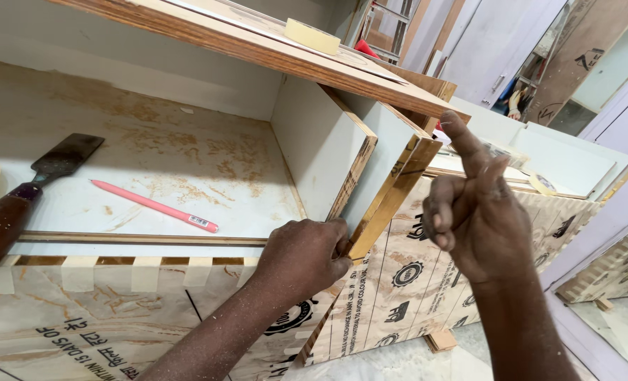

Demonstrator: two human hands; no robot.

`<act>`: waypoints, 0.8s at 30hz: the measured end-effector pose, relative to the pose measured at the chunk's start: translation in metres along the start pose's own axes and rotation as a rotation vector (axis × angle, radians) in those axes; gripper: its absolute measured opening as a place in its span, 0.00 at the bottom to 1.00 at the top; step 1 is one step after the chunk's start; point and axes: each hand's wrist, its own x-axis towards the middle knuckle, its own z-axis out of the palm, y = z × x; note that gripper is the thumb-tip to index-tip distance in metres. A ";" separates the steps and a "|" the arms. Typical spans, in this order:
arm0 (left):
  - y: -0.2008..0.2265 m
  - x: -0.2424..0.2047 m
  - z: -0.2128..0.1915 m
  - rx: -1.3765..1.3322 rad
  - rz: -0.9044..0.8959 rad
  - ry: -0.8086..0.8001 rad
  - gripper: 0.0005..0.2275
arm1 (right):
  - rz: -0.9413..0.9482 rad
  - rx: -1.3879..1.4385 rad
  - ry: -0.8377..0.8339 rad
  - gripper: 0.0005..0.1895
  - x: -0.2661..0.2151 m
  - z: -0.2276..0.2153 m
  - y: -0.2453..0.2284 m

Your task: The person uses a chisel to clean a groove in a wooden furniture frame. They then apply glue to a white plastic strip and insert it into the groove, pressing it into place. The person also handles a small wooden piece and a brush during the process.

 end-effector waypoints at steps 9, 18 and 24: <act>0.001 0.000 0.001 0.002 -0.007 0.013 0.10 | -0.056 -0.102 0.017 0.45 0.001 0.005 0.027; 0.002 0.000 0.001 0.024 -0.001 0.020 0.10 | -0.160 -0.328 0.062 0.41 -0.005 0.015 0.038; 0.002 0.001 0.001 0.033 -0.011 0.016 0.10 | -0.193 -0.432 0.079 0.41 -0.011 0.009 0.047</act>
